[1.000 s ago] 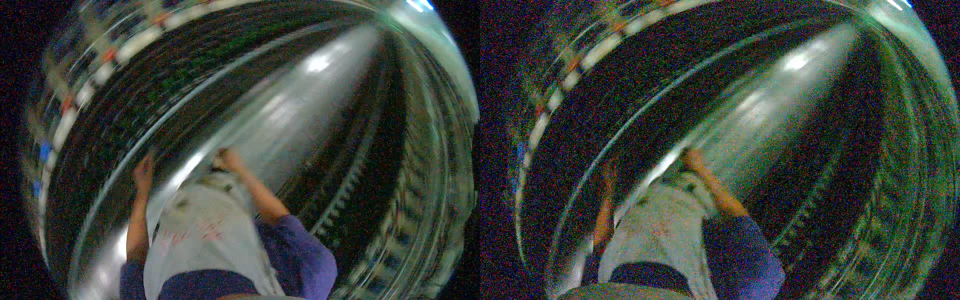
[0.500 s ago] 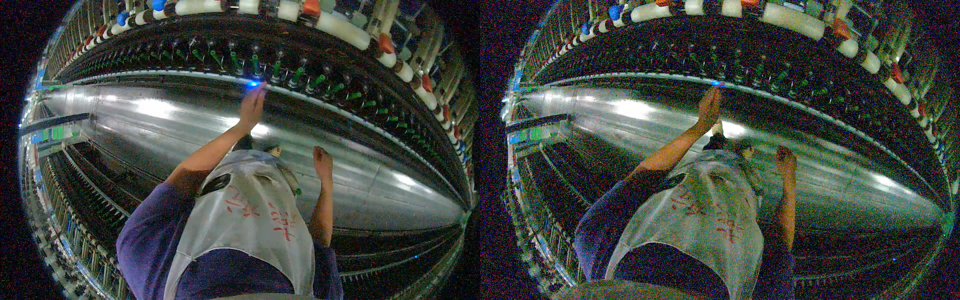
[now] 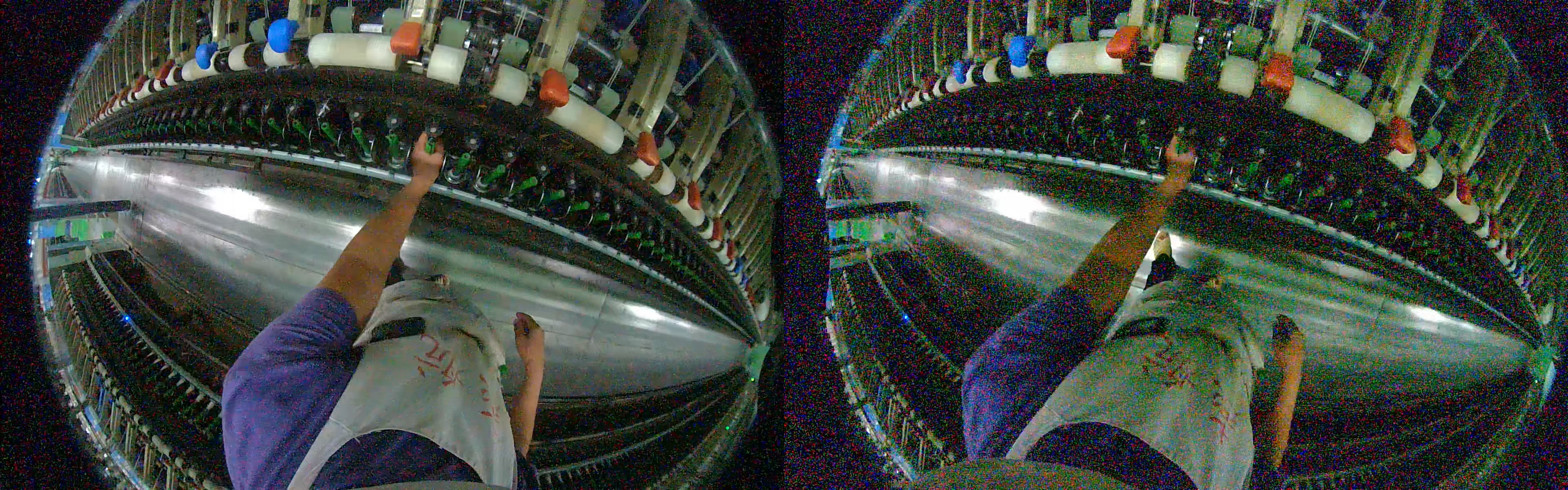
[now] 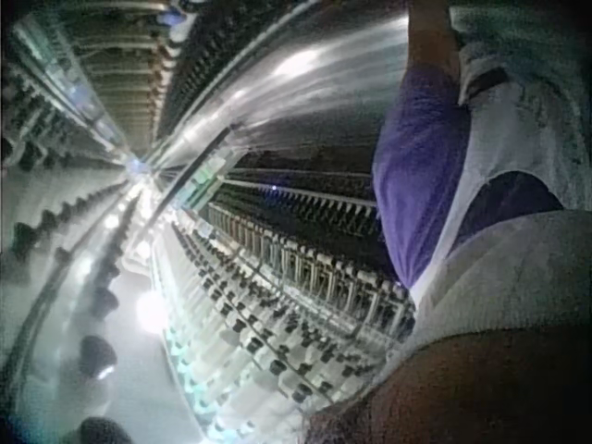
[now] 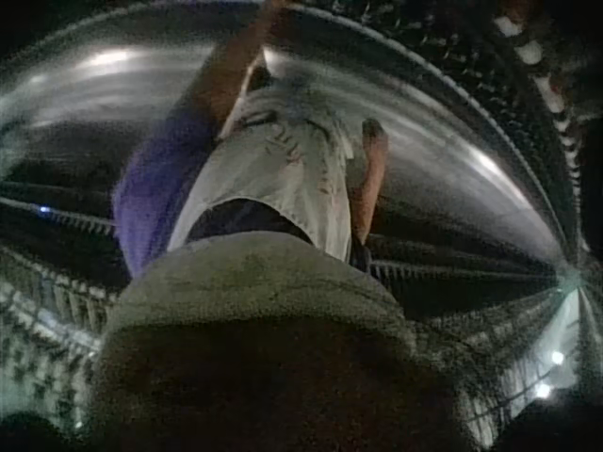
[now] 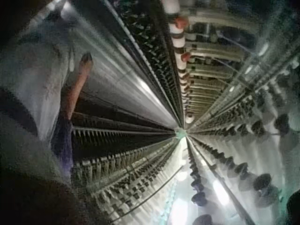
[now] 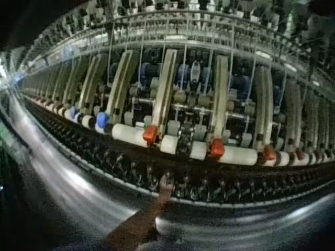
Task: The person tends a ring spinning frame in a textile mill, reaching up to the machine to remove full yarn bobbins and replace them with empty tubes, and uses a green-handled tool to work on the spindles. They walk along the aisle between machine rows and repeat the bobbin-changing cycle at different spindle positions.
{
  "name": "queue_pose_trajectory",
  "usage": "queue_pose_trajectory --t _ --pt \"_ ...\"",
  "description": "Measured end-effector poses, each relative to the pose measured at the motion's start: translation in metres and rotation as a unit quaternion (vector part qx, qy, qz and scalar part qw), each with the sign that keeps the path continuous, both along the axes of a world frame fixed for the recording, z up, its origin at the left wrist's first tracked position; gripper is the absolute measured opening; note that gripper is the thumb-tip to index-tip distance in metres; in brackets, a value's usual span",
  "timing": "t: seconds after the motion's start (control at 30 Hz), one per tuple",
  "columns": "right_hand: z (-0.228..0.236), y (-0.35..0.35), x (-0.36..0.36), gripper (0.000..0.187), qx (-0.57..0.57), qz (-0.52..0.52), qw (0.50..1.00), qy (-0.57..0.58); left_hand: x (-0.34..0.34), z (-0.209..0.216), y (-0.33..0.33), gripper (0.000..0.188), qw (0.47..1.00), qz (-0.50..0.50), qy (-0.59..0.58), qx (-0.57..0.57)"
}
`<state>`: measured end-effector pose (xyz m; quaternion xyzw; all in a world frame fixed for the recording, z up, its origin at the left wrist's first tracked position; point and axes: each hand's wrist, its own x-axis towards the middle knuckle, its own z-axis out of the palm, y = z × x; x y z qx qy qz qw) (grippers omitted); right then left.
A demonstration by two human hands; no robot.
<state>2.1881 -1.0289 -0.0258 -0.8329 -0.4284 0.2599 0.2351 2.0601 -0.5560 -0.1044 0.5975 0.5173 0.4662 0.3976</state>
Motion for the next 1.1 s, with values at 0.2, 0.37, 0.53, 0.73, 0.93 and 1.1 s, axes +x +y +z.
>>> queue_pose_trajectory --t 0.2,0.37,0.53,0.73,0.93,1.1 --pt "-0.006 0.022 -0.018 0.023 0.014 -0.017 0.996 0.091 -0.010 0.037 -0.002 0.019 0.985 -0.025 0.005 0.170" --pt "0.006 0.050 -0.024 0.022 -0.030 0.067 0.997 0.024 -0.008 0.139 -0.008 0.008 0.999 -0.040 -0.011 0.026" --pt "0.013 0.066 -0.030 0.021 0.005 0.091 0.996 0.003 -0.017 0.205 -0.007 0.013 0.995 -0.020 -0.046 0.083" --pt "0.011 0.097 -0.033 0.023 0.013 0.074 0.997 0.018 -0.062 0.215 -0.012 0.029 0.956 -0.209 0.206 -0.029" --pt "0.077 0.176 -0.068 0.035 -0.048 -0.004 0.924 0.380 -0.078 0.203 -0.073 0.023 0.825 -0.283 -0.180 -0.454" --pt "0.159 0.221 -0.073 0.038 -0.161 0.338 0.805 0.460 -0.035 0.226 -0.081 0.021 0.529 -0.380 -0.445 -0.615"
